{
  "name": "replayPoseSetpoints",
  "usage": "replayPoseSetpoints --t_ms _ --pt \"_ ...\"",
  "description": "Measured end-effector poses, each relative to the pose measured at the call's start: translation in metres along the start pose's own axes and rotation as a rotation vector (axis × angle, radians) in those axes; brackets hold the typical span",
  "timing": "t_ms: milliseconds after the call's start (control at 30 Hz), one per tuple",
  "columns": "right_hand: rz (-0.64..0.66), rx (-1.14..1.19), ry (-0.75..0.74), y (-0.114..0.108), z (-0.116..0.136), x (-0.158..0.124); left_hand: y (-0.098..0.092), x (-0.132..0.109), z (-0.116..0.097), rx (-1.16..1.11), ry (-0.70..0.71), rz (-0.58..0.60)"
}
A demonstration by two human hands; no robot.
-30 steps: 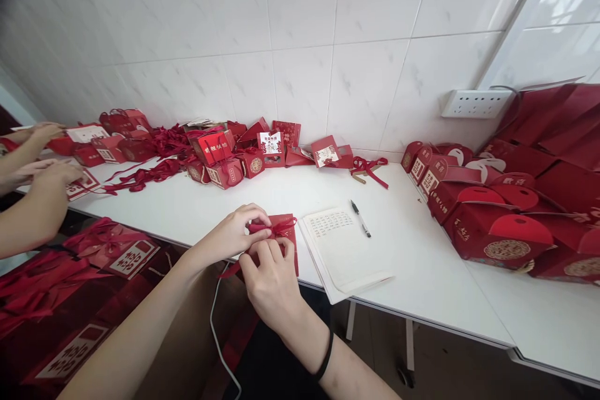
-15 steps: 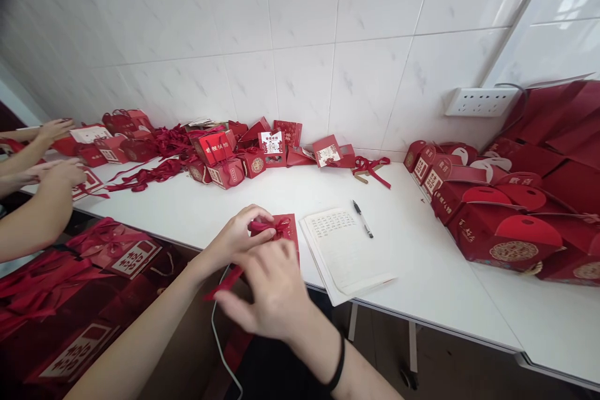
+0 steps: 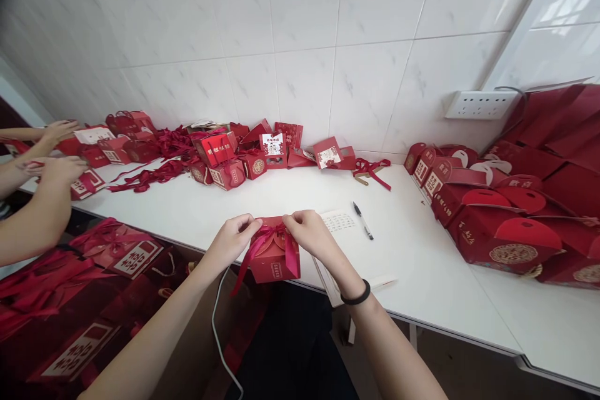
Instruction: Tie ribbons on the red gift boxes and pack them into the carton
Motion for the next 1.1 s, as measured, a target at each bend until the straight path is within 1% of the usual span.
replayPoseSetpoints --t_ms 100,167,233,333,400,567,667,733,800,867,900,933,967,1033,1067,1100 --pt "-0.099 0.104 -0.118 0.000 -0.007 -0.007 0.004 -0.004 0.003 -0.052 0.011 -0.007" --pt "-0.176 0.102 -0.181 0.000 -0.011 -0.013 0.007 -0.006 0.005 -0.074 0.014 -0.001" --pt "-0.226 0.081 -0.212 0.000 -0.013 -0.019 0.010 -0.008 0.006 -0.082 0.020 -0.008" --pt "-0.269 0.059 -0.244 -0.002 -0.012 -0.025 0.013 -0.008 0.007 -0.087 0.033 -0.031" --pt "-0.261 0.074 -0.254 -0.003 -0.012 -0.026 0.014 -0.009 0.009 -0.083 0.039 -0.050" --pt "-0.189 0.268 -0.198 0.001 -0.022 -0.025 0.017 -0.011 0.012 -0.082 0.052 -0.103" --pt "-0.198 0.429 -0.128 0.007 -0.030 -0.022 0.021 -0.011 0.014 -0.096 0.047 -0.123" --pt "-0.216 0.488 -0.088 0.009 -0.032 -0.022 0.022 -0.010 0.015 -0.104 0.029 -0.124" --pt "-0.217 0.447 -0.067 0.007 -0.031 -0.022 0.022 -0.008 0.017 -0.117 0.004 -0.080" --pt "-0.217 0.325 -0.052 0.001 -0.030 -0.025 0.021 -0.006 0.020 -0.119 -0.024 -0.004" --pt "-0.230 0.259 -0.044 -0.004 -0.030 -0.026 0.018 -0.006 0.020 -0.108 -0.035 0.007" --pt "-0.261 0.202 -0.035 -0.009 -0.031 -0.029 0.012 -0.007 0.020 -0.091 -0.037 -0.016" --pt "-0.301 0.159 -0.022 -0.014 -0.032 -0.031 0.005 -0.008 0.019 -0.068 -0.023 -0.072" --pt "-0.378 0.120 0.011 -0.024 -0.037 -0.037 -0.008 -0.012 0.010 -0.005 0.061 -0.198" --pt "-0.403 0.118 0.025 -0.027 -0.040 -0.039 -0.012 -0.013 0.002 0.036 0.131 -0.212" --pt "-0.416 0.117 0.036 -0.030 -0.042 -0.040 -0.012 -0.014 -0.008 0.088 0.210 -0.175"
Point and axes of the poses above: each hand's wrist, its own x-axis towards the middle knuckle, its own y-axis out of the palm, z = x × y, the point moved 5 cm from there along x, towards the middle knuckle, and after that the axes turned 5 degrees about z, right-handed, at the moved point
